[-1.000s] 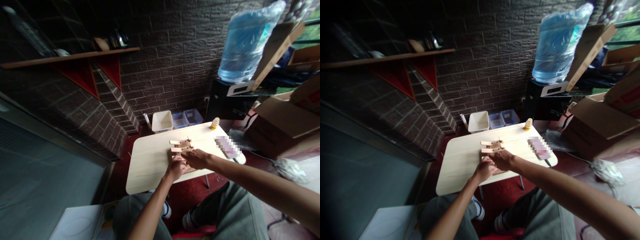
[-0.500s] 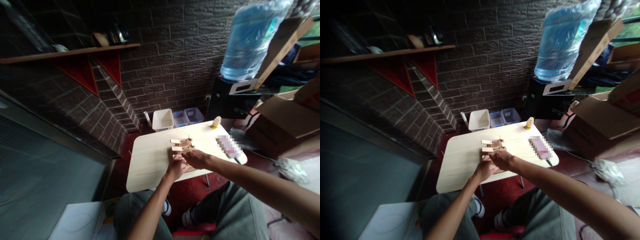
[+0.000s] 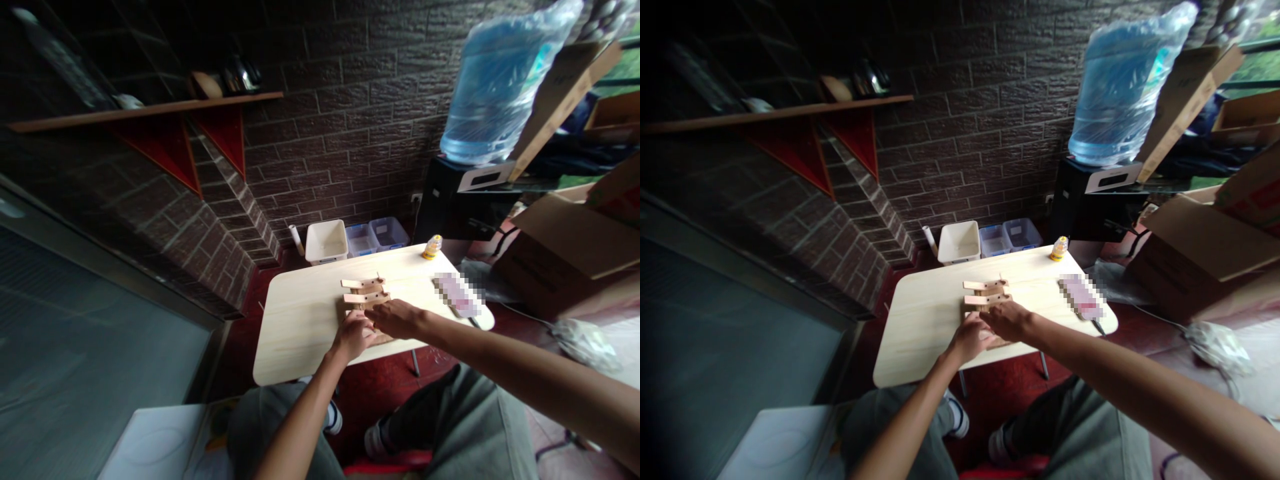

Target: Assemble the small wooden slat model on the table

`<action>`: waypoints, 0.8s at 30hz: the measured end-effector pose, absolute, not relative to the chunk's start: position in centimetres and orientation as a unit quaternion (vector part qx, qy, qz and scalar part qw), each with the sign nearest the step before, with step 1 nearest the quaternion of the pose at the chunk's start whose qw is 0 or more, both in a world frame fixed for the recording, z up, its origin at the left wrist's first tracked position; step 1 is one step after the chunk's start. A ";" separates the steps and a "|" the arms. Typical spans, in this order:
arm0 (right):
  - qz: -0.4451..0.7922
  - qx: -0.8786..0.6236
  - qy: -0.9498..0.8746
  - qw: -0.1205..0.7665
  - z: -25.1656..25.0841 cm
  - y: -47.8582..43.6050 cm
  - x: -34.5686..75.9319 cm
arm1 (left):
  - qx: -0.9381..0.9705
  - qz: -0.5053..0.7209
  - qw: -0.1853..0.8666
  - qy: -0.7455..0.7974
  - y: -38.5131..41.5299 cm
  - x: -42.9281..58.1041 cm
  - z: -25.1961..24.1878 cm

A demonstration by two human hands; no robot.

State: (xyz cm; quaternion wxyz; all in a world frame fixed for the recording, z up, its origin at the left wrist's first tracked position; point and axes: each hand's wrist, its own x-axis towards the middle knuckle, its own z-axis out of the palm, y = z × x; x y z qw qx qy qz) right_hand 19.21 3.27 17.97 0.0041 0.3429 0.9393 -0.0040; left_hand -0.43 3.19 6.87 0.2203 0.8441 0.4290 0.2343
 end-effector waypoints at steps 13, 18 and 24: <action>-0.015 0.373 0.927 0.045 16.4 3.3 18.4 | 0.856 0.229 0.212 0.413 3.7 -0.3 5.8; -0.029 0.382 0.923 0.036 17.2 2.9 18.3 | 0.863 0.226 0.189 0.411 3.6 -0.2 6.2; -0.033 0.341 0.939 0.040 18.4 2.9 18.7 | 0.881 0.198 0.128 0.409 2.8 -1.0 7.9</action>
